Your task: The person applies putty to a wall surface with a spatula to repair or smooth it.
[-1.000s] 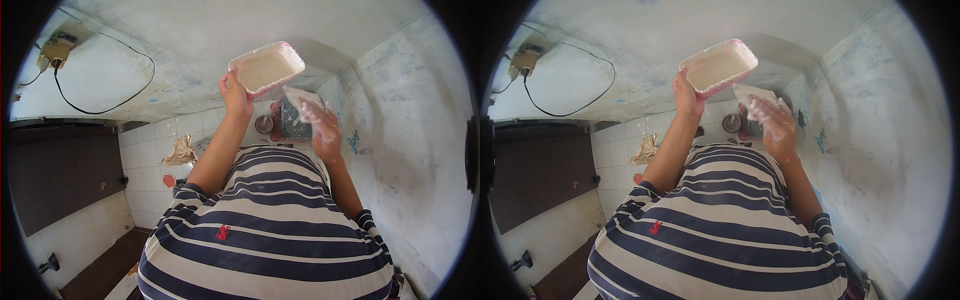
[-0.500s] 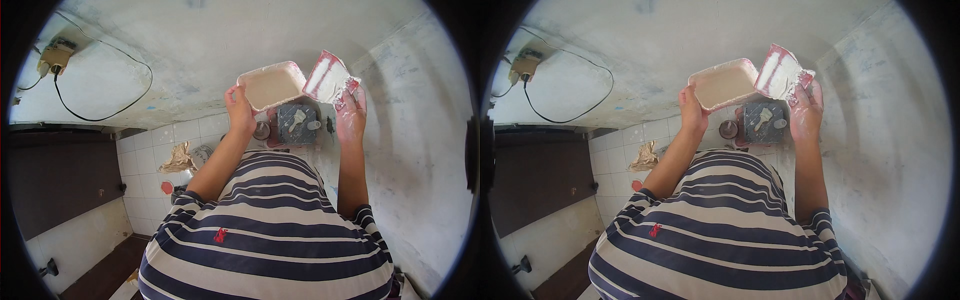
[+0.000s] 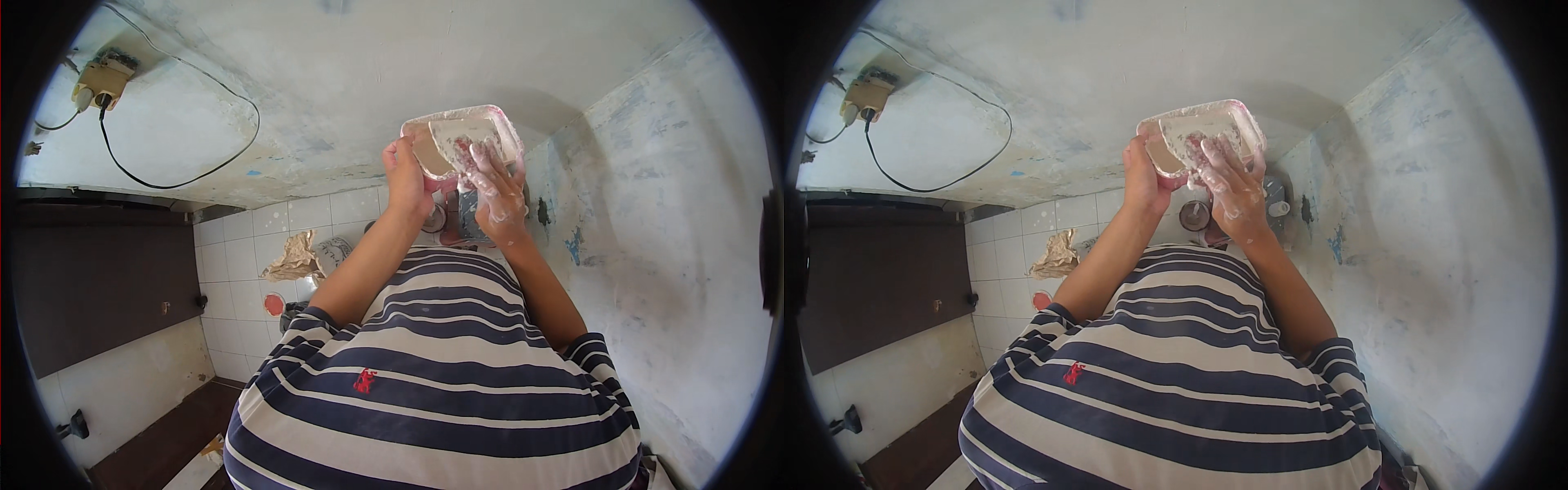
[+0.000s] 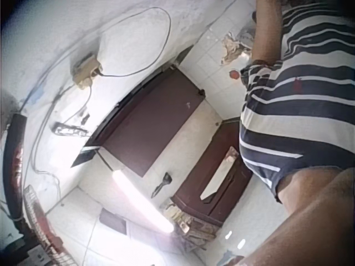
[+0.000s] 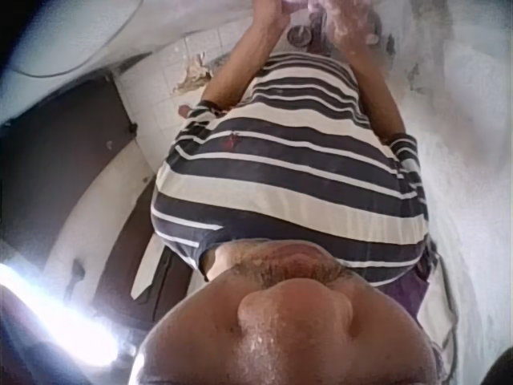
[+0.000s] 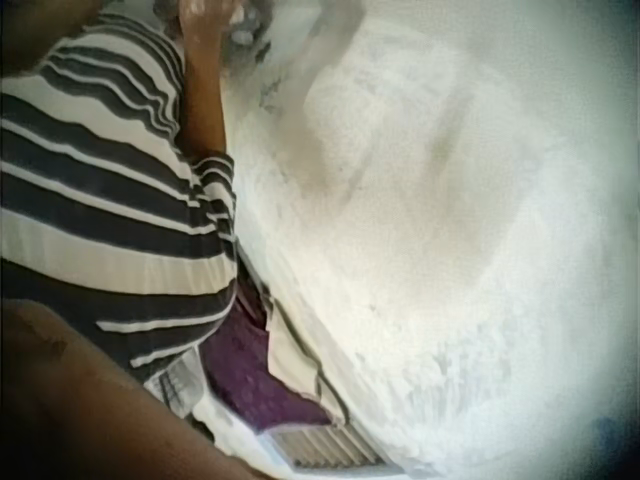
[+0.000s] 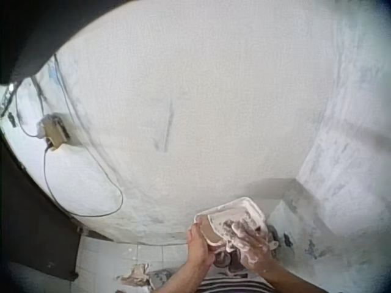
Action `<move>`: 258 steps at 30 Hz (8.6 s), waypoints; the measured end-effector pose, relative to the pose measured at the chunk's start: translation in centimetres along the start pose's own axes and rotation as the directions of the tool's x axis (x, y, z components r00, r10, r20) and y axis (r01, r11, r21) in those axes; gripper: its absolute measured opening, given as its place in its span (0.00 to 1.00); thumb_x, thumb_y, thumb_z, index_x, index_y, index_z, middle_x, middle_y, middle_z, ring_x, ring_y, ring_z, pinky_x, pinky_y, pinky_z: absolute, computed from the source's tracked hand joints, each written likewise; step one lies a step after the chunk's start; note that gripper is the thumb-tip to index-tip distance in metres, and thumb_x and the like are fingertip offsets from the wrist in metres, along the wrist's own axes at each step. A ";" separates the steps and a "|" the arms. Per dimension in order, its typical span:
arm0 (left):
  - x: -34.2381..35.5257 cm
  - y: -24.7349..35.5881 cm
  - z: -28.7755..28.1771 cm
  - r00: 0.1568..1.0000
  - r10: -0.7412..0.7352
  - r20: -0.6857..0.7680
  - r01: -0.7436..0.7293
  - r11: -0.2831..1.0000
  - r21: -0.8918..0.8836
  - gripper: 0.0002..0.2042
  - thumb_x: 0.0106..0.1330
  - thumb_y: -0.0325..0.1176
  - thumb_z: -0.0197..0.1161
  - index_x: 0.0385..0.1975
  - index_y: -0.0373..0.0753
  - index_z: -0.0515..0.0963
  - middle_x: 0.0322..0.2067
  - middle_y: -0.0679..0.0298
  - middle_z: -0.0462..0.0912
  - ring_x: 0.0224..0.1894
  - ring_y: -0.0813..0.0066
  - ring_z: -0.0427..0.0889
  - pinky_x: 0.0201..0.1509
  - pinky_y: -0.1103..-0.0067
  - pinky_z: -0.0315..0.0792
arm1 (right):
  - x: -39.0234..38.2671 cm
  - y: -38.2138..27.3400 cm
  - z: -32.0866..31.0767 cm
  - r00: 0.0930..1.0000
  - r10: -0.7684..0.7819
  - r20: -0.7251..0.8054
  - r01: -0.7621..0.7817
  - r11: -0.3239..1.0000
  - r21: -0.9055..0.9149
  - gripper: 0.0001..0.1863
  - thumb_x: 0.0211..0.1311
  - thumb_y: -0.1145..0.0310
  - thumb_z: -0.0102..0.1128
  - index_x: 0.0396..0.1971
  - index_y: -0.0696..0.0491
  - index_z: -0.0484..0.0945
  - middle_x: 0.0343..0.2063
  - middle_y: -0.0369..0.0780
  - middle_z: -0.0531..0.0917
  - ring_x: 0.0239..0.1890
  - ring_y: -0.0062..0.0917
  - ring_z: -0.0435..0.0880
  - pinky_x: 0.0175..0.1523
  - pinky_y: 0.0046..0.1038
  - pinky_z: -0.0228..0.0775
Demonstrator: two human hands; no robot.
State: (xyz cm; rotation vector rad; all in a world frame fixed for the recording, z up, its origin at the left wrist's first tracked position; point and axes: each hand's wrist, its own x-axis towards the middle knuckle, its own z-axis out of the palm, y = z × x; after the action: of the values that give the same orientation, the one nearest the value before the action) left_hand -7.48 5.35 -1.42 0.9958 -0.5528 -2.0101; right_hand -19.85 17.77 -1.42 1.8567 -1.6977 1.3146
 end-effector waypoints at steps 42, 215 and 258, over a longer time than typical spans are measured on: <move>-0.8 3.1 -2.4 0.993 0.121 -0.006 -0.120 0.992 0.031 0.16 0.75 0.42 0.59 0.55 0.48 0.62 0.52 0.63 0.75 0.50 0.71 0.80 0.41 0.69 0.82 | 5.6 3.2 -9.8 0.477 0.854 0.205 -0.732 0.257 0.632 0.23 0.72 0.76 0.59 0.65 0.64 0.71 0.51 0.45 0.86 0.47 0.20 0.85 0.50 0.23 0.77; 4.0 18.0 -26.8 0.982 0.171 0.086 -0.181 0.976 0.125 0.12 0.80 0.39 0.54 0.56 0.46 0.64 0.52 0.61 0.77 0.55 0.69 0.78 0.58 0.71 0.76 | 14.7 -7.0 21.2 0.998 0.042 -0.041 -0.050 0.978 -0.205 0.19 0.63 0.79 0.60 0.54 0.62 0.81 0.62 0.47 0.81 0.68 0.46 0.76 0.73 0.49 0.67; 2.8 19.9 -29.9 0.964 0.258 0.059 -0.264 0.941 0.213 0.22 0.79 0.53 0.50 0.58 0.41 0.69 0.56 0.61 0.77 0.60 0.63 0.78 0.64 0.64 0.76 | 24.9 -8.9 13.1 0.882 -0.063 -0.467 -0.009 0.989 -0.150 0.25 0.57 0.88 0.53 0.54 0.56 0.82 0.63 0.46 0.80 0.64 0.45 0.80 0.73 0.49 0.66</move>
State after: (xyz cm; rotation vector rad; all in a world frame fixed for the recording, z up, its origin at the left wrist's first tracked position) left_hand 24.93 -9.35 -7.11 0.9653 -0.8914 -1.7565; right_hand -9.32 -5.23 13.86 1.3289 -1.4553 1.4386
